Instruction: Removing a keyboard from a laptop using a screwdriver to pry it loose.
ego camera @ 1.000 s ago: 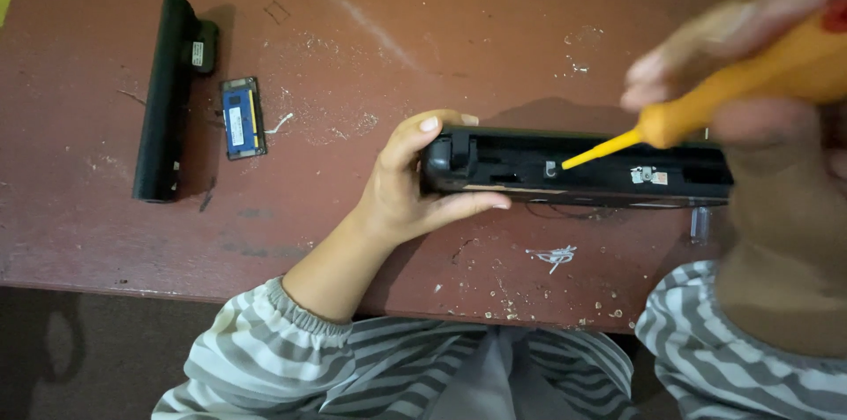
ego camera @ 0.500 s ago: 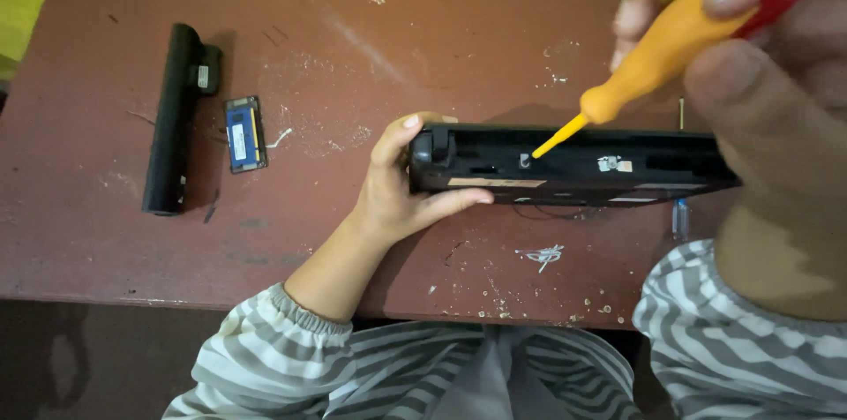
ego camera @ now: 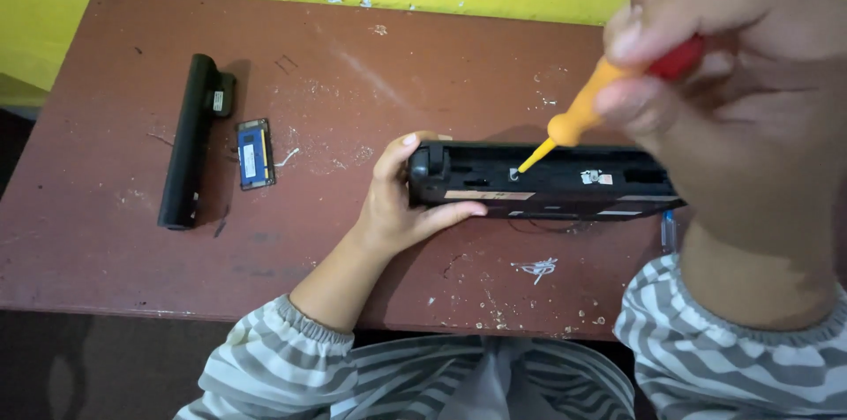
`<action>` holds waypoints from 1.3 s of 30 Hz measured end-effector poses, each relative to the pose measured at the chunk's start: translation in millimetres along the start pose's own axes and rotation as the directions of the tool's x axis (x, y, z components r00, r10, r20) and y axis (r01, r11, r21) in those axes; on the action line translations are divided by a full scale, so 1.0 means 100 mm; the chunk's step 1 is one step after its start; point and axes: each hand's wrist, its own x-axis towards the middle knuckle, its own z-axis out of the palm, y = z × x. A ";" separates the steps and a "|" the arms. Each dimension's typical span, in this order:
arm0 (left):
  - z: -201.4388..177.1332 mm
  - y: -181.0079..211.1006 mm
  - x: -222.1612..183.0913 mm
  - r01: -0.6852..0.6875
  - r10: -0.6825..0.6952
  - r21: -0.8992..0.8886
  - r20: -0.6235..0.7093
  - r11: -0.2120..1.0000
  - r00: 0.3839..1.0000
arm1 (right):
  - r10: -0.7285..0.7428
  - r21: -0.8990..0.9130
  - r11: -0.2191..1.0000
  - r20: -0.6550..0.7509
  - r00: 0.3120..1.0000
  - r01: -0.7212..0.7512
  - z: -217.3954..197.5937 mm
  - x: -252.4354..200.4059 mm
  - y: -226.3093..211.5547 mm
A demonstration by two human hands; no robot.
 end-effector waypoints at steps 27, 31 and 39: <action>0.02 -0.04 -0.07 0.023 -0.024 -0.041 -0.009 0.999 1.000 | 0.073 -0.053 0.996 0.017 0.997 -0.072 0.05 -0.02 -0.13; 0.02 -0.05 -0.08 0.034 -0.035 -0.032 -0.003 0.999 0.999 | 0.006 -0.078 0.997 0.034 0.999 -0.003 0.03 -0.07 -0.10; 0.02 -0.04 -0.09 0.051 -0.051 -0.053 -0.011 0.997 0.999 | 0.048 -0.139 0.989 -0.076 0.996 -0.058 0.10 -0.10 -0.07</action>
